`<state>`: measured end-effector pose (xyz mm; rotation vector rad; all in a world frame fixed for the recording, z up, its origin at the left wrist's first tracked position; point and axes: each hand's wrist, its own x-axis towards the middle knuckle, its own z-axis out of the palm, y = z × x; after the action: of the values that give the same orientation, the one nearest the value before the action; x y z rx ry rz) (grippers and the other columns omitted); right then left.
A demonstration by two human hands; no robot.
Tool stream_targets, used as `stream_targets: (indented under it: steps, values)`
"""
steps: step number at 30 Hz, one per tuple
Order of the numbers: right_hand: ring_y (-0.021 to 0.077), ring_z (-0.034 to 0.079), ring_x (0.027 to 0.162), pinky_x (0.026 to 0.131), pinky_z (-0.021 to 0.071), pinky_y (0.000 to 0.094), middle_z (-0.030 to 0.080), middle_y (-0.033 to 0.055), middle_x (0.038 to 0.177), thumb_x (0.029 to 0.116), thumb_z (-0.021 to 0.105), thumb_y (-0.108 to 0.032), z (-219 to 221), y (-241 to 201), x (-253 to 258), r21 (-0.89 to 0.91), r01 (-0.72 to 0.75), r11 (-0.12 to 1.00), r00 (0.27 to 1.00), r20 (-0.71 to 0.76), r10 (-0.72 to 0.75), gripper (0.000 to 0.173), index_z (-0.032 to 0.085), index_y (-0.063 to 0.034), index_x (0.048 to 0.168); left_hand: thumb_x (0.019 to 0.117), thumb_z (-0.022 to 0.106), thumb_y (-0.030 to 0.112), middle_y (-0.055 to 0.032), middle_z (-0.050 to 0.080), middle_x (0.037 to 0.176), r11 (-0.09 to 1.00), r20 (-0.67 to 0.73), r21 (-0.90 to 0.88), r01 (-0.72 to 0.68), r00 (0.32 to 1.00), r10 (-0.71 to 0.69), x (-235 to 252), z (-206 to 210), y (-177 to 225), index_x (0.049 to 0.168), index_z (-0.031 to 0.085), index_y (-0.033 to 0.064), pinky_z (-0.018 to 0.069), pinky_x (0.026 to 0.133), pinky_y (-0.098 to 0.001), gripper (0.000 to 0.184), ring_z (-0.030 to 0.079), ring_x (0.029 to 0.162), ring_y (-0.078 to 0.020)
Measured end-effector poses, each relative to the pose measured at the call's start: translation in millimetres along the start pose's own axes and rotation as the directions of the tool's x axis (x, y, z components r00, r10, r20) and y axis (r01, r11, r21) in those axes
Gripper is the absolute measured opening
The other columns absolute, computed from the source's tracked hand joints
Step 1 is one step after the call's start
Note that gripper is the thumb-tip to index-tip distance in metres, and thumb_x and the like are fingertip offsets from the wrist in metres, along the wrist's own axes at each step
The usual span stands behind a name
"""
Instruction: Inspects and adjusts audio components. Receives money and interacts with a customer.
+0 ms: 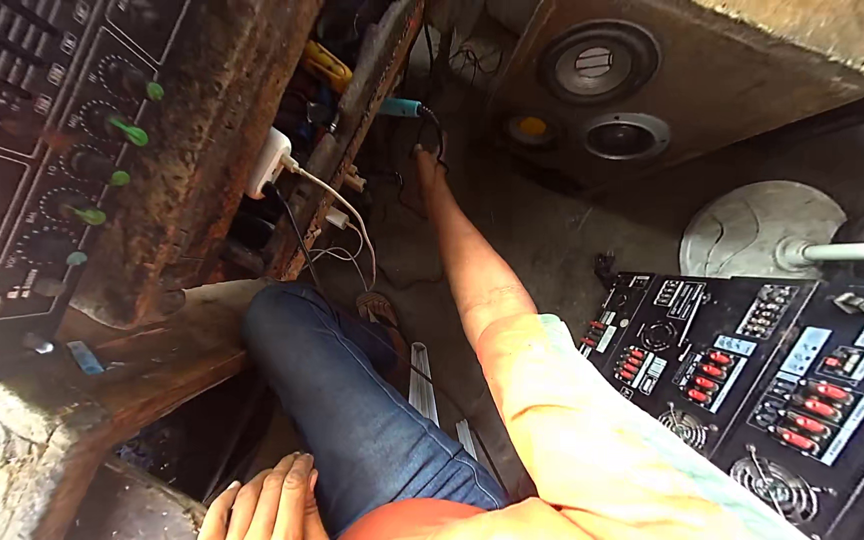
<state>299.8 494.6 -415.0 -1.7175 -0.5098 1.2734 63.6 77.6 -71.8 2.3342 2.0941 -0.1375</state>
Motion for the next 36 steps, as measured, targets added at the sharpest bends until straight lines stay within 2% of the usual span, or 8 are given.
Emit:
stream_targets:
  steps: [7,13,19,23,26,29,33,36]
  values:
    - [0.0393,0.044,0.138,0.109,0.0442,0.0495,0.047,0.0249,0.148,0.0870,0.081,-0.023,-20,5,19,-0.298,0.199,0.934,0.978,-0.003,-0.209,0.040,0.071,-0.0130,0.125,0.1038,0.050,0.024,-0.0027,0.076,0.100,1.000,0.018,0.003,0.008,1.000,-0.008,0,-1,0,0.099,0.078,0.0133,0.0414,0.103,-0.0428,0.031,0.068,0.099,-0.0206]
    - [0.0307,0.063,0.115,0.093,0.0552,0.0461,0.058,0.0222,0.136,0.1010,0.065,-0.027,-39,49,-5,-0.094,0.013,0.995,1.000,-0.014,-0.014,0.053,0.047,-0.0026,0.144,0.1033,0.051,0.024,-0.0027,0.076,0.102,1.000,0.009,-0.024,0.019,1.000,-0.019,0,0,0,0.100,0.078,0.0133,0.0400,0.104,-0.0434,0.029,0.068,0.101,-0.0210]
    - [0.0369,0.031,0.152,0.116,0.0386,0.0543,0.022,0.0204,0.168,0.0875,0.082,-0.032,-20,13,5,-0.193,0.107,0.975,0.993,0.065,-0.096,0.102,0.017,-0.0280,0.167,0.1034,0.051,0.025,-0.0019,0.076,0.102,1.000,0.006,-0.010,0.015,1.000,-0.015,-1,0,0,0.101,0.078,0.0137,0.0393,0.105,-0.0436,0.029,0.068,0.102,-0.0205]
    - [0.0417,0.036,0.146,0.118,0.0374,0.0462,0.037,0.0296,0.157,0.0841,0.081,-0.021,3,-13,18,-0.190,0.453,0.871,0.891,0.055,-0.451,0.087,0.039,-0.0037,0.158,0.1032,0.051,0.025,-0.0020,0.076,0.102,1.000,0.004,-0.013,0.016,1.000,-0.016,-1,1,-1,0.101,0.078,0.0137,0.0393,0.105,-0.0438,0.029,0.068,0.102,-0.0204]
    - [0.0309,0.061,0.118,0.100,0.0516,0.0386,0.062,0.0230,0.125,0.0945,0.073,-0.024,13,-39,11,-0.164,0.229,0.959,0.941,-0.216,-0.262,0.051,0.055,0.0059,0.132,0.1032,0.051,0.024,-0.0025,0.076,0.103,1.000,0.006,-0.015,0.010,1.000,-0.010,-1,1,-1,0.100,0.078,0.0137,0.0392,0.104,-0.0439,0.029,0.068,0.102,-0.0209]
    - [0.0260,0.063,0.119,0.101,0.0520,0.0355,0.060,0.0230,0.132,0.0959,0.071,-0.045,9,-48,10,-0.106,-0.013,0.994,0.938,-0.347,-0.025,0.077,0.042,0.0074,0.144,0.1030,0.051,0.024,-0.0026,0.076,0.102,1.000,0.008,-0.019,0.018,1.000,-0.018,-1,1,0,0.100,0.078,0.0136,0.0393,0.105,-0.0446,0.029,0.068,0.101,-0.0210]
    - [0.0325,0.065,0.113,0.085,0.0593,0.0467,0.051,0.0256,0.143,0.0934,0.073,-0.047,0,-29,23,0.027,-0.026,0.999,0.968,-0.248,0.032,0.091,0.025,-0.0055,0.158,0.1036,0.051,0.024,-0.0026,0.076,0.102,1.000,0.012,-0.019,0.020,1.000,-0.020,-1,0,0,0.100,0.078,0.0135,0.0391,0.104,-0.0448,0.030,0.068,0.101,-0.0208]
    - [0.0407,0.051,0.132,0.099,0.0513,0.0518,0.039,0.0280,0.156,0.0900,0.079,-0.036,-8,-24,29,-0.035,0.104,0.994,0.990,-0.095,-0.107,0.097,0.019,-0.0245,0.166,0.1041,0.049,0.025,-0.0030,0.076,0.102,1.000,0.009,-0.021,0.016,1.000,-0.016,0,0,0,0.100,0.078,0.0128,0.0387,0.104,-0.0443,0.031,0.068,0.101,-0.0207]
